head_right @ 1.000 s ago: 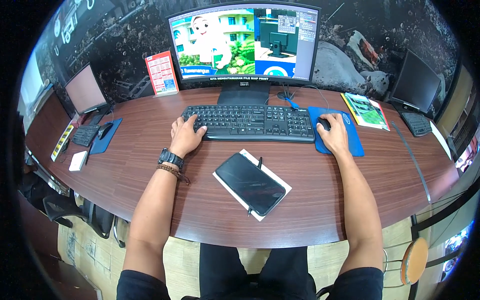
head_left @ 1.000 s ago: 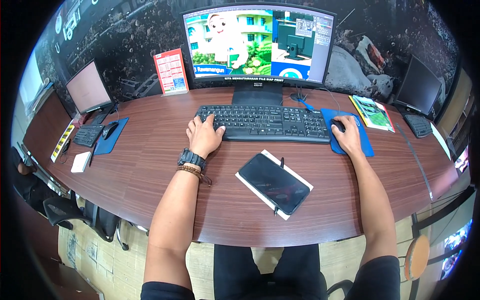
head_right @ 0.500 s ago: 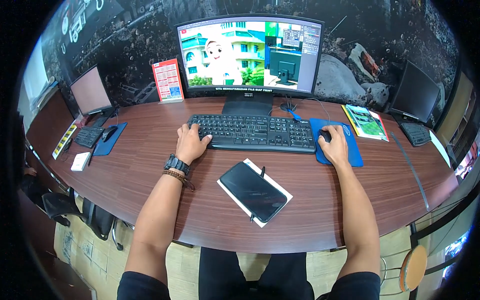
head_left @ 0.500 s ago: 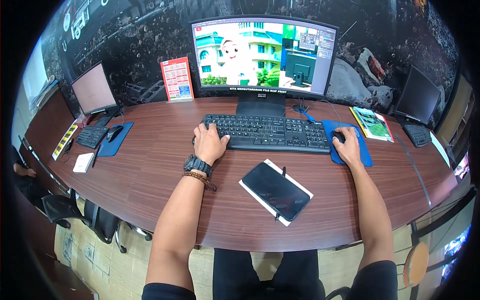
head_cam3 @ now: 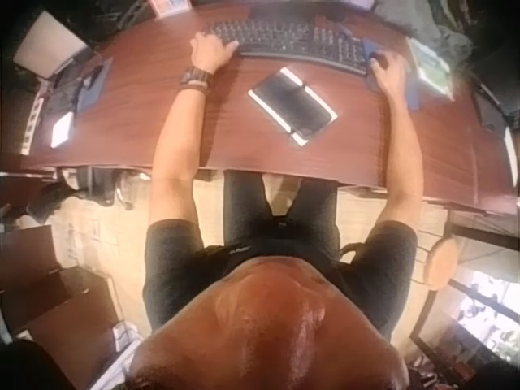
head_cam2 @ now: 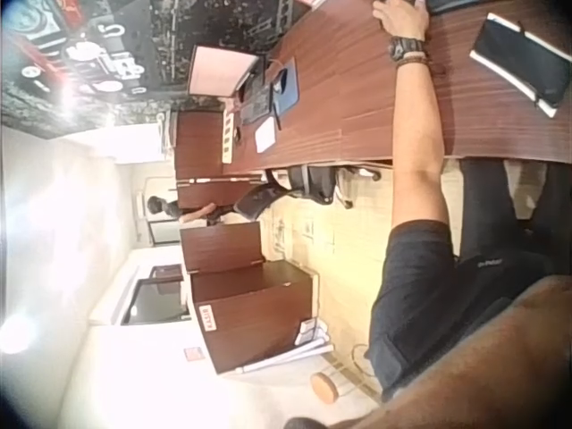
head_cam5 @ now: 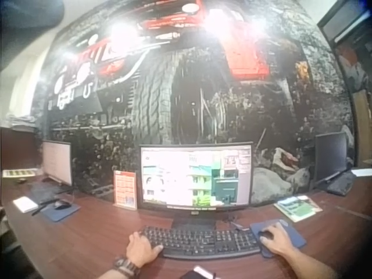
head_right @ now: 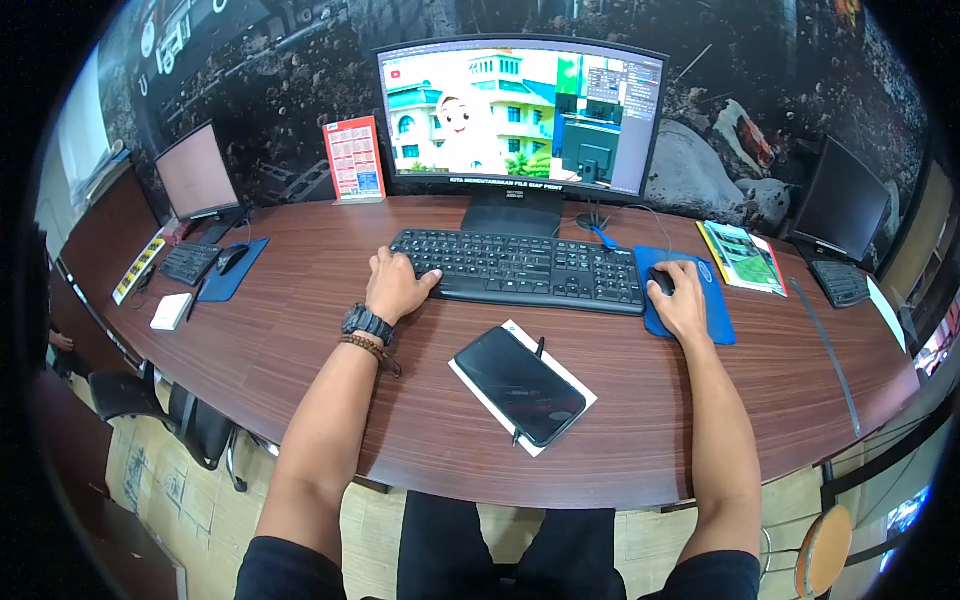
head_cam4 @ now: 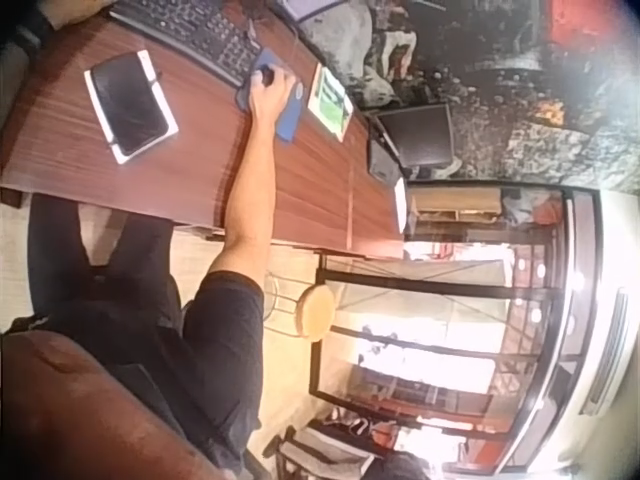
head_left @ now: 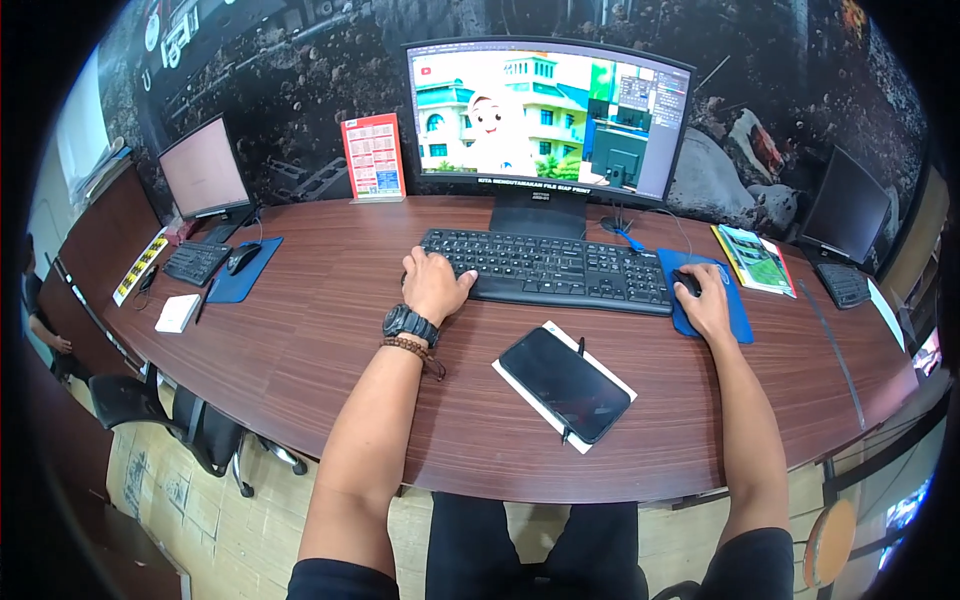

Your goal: The recorder is using a computer to design a poster for a school.

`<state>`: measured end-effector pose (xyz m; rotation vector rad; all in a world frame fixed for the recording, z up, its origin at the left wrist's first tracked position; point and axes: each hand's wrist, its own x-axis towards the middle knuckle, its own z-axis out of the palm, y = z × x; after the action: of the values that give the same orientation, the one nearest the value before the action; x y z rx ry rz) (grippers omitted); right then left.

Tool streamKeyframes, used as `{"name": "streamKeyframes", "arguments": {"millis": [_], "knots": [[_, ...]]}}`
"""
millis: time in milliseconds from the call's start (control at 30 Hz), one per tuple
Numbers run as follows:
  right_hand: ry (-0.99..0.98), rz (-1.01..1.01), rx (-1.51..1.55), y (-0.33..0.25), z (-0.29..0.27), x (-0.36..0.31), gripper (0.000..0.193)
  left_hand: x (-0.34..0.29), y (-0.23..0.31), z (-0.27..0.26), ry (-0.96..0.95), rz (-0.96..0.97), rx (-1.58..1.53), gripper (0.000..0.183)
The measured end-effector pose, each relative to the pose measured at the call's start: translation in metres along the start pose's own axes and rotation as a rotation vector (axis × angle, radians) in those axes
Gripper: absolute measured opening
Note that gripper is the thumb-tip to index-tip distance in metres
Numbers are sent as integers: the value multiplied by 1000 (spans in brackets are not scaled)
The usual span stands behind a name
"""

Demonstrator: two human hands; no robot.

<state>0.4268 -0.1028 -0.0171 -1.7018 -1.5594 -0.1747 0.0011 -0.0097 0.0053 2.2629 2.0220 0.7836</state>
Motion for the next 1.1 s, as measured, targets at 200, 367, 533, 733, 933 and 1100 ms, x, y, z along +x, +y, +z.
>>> {"name": "streamKeyframes", "arguments": {"millis": [200, 367, 533, 733, 933, 1100], "knots": [[-13, -22, 31, 0, 0, 0, 30, 0, 1, 1, 21, -11, 20, 60], [-25, -29, 37, 0, 0, 1, 29, 0, 1, 1, 12, -9, 0, 60], [-22, -59, 38, 3, -1, 1, 29, -1, 1, 5, 103, 28, -15, 64], [-20, -79, 41, -1, 0, 1, 27, 0, -6, 10, 87, 0, -39, 68], [4, -78, 12, 4, 1, 1, 26, 0, -3, 9, 60, -9, -27, 69], [19, -61, -21, 5, 3, 2, 26, 1, -5, 10, 56, -9, -28, 68]]}}
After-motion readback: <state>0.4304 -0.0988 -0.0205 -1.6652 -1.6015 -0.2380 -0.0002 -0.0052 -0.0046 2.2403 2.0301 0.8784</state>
